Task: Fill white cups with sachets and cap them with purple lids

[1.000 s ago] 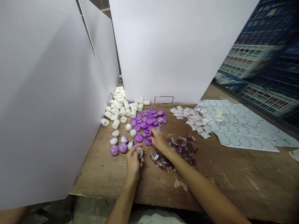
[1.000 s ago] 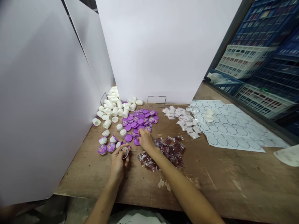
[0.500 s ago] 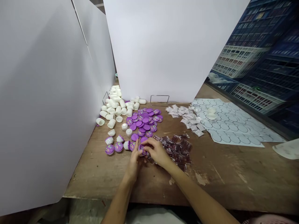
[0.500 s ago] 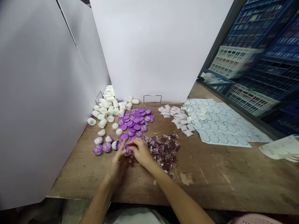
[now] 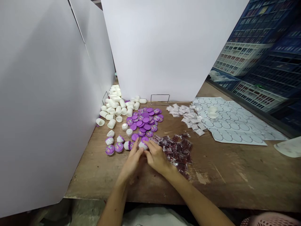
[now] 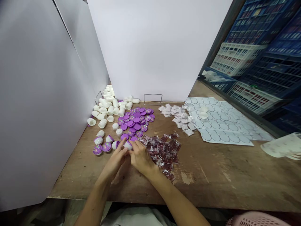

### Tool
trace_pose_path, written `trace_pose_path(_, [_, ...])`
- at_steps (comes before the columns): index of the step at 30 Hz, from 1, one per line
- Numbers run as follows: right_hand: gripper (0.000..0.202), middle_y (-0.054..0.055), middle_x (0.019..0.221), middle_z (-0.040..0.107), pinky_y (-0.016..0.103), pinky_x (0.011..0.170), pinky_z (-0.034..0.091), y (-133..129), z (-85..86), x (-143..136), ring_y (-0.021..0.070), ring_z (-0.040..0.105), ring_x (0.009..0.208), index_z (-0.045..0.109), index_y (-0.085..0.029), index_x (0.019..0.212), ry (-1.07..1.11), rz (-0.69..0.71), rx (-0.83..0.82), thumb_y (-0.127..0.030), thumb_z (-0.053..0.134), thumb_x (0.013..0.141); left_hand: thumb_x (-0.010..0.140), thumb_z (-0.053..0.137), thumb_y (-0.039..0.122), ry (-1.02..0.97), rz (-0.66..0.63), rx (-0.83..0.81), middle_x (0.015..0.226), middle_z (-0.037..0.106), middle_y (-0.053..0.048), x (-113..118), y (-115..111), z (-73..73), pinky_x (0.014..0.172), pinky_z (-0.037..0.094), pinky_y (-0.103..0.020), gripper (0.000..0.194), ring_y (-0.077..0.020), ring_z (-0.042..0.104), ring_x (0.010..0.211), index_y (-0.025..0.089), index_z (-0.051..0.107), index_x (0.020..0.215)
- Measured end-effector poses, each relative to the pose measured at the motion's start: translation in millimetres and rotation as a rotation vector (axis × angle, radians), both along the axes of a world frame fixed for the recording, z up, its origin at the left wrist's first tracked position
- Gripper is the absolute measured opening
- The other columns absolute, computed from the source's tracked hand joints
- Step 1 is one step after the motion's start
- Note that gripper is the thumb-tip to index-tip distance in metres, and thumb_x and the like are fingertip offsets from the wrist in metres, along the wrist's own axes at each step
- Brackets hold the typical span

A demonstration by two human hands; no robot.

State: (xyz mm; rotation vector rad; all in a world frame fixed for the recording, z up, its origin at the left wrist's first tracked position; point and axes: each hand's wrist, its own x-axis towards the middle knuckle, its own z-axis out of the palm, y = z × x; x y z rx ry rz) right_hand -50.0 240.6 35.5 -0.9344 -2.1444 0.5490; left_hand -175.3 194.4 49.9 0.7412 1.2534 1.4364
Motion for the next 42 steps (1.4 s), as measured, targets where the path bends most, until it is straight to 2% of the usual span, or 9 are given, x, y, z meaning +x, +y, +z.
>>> trace_pose_path(7, [0.040, 0.014, 0.097, 0.065, 0.042, 0.083, 0.055, -5.2, 1.3, -5.3, 0.0267, 0.062, 0.094, 0.059, -0.013, 0.121, 0.076, -0.062, 0.056, -0.009, 0.042, 0.085, 0.069, 0.077, 0.034, 0.166, 0.228, 0.124, 0.084, 0.067, -0.003, 14.2, 0.7, 3.7, 0.071, 0.051, -0.025, 0.027, -0.0151, 0.063, 0.075, 0.017, 0.064, 0.086])
trace_pose_path(13, [0.048, 0.018, 0.119, 0.064, 0.045, 0.094, 0.053, -10.2, 3.0, -14.0, 0.0279, 0.060, 0.112, 0.051, -0.013, 0.131, 0.083, -0.098, 0.009, -0.008, 0.039, 0.085, 0.072, 0.075, 0.035, 0.104, 0.319, 0.154, 0.081, 0.067, -0.002, 17.5, 6.2, -3.7, 0.072, 0.050, -0.024, 0.026, -0.0140, 0.062, 0.076, 0.016, 0.066, 0.086])
trace_pose_path(19, [0.047, 0.020, 0.108, 0.069, 0.046, 0.086, 0.056, -9.2, -3.0, -9.6, 0.0302, 0.067, 0.101, 0.051, -0.011, 0.133, 0.060, -0.126, -0.006, -0.011, 0.037, 0.088, 0.065, 0.081, 0.030, 0.042, 0.210, 0.144, 0.083, 0.069, -0.002, 14.4, 7.3, 0.0, 0.069, 0.050, -0.024, 0.031, -0.0136, 0.063, 0.073, 0.015, 0.066, 0.088])
trace_pose_path(27, [0.059, 0.019, 0.131, 0.059, 0.047, 0.100, 0.049, -16.5, -8.8, -9.8, 0.0268, 0.056, 0.122, 0.041, -0.012, 0.143, 0.095, -0.011, 0.003, -0.006, 0.037, 0.085, 0.066, 0.080, 0.032, 0.116, 0.162, 0.103, 0.083, 0.068, -0.003, 5.4, 0.7, -2.5, 0.070, 0.052, -0.026, 0.029, -0.0163, 0.065, 0.074, 0.015, 0.066, 0.084])
trace_pose_path(31, [0.056, 0.019, 0.130, 0.060, 0.050, 0.100, 0.044, -26.4, -4.4, -10.9, 0.0289, 0.055, 0.122, 0.052, -0.012, 0.136, -0.048, 0.104, -0.066, -0.005, 0.042, 0.081, 0.076, 0.072, 0.036, 0.283, 0.073, 0.102, 0.100, 0.070, -0.007, -12.6, -25.1, -17.1, 0.086, 0.052, -0.033, 0.040, -0.0216, 0.066, 0.094, 0.021, 0.064, 0.113])
trace_pose_path(33, [0.049, 0.014, 0.127, 0.064, 0.048, 0.100, 0.041, -18.3, 5.4, -15.7, 0.0278, 0.055, 0.121, 0.062, -0.018, 0.123, -0.097, 0.164, -0.134, -0.006, 0.047, 0.078, 0.080, 0.068, 0.037, 0.424, 0.086, 0.104, 0.109, 0.069, -0.009, -25.7, -39.0, -27.6, 0.093, 0.048, -0.036, 0.040, -0.0234, 0.063, 0.104, 0.023, 0.063, 0.118])
trace_pose_path(36, [0.031, 0.009, 0.107, 0.071, 0.044, 0.096, 0.038, 15.2, 20.6, -35.8, 0.0239, 0.061, 0.106, 0.069, -0.020, 0.098, -0.151, 0.035, -0.212, -0.009, 0.045, 0.084, 0.081, 0.067, 0.038, 0.610, 0.166, 0.071, 0.109, 0.069, -0.010, -43.0, -51.8, -42.1, 0.095, 0.046, -0.039, 0.029, -0.0258, 0.061, 0.106, 0.023, 0.069, 0.105])
trace_pose_path(39, [0.022, 0.013, 0.107, 0.069, 0.045, 0.094, 0.036, 56.9, 24.6, -68.7, 0.0272, 0.057, 0.107, 0.065, -0.016, 0.099, -0.320, -0.066, -0.179, -0.015, 0.046, 0.089, 0.080, 0.067, 0.038, 0.738, 0.235, 0.055, 0.102, 0.069, -0.010, -52.3, -53.1, -49.0, 0.096, 0.044, -0.044, 0.026, -0.0280, 0.060, 0.102, 0.022, 0.070, 0.100])
trace_pose_path(42, [0.023, 0.017, 0.112, 0.066, 0.046, 0.096, 0.034, 83.0, 21.4, -95.4, 0.0313, 0.053, 0.112, 0.062, -0.013, 0.104, -0.400, -0.043, -0.145, -0.016, 0.059, 0.081, 0.080, 0.066, 0.037, 0.849, 0.289, 0.077, 0.106, 0.066, -0.011, -55.5, -50.6, -46.7, 0.096, 0.043, -0.049, 0.019, -0.0308, 0.057, 0.106, 0.022, 0.071, 0.091])
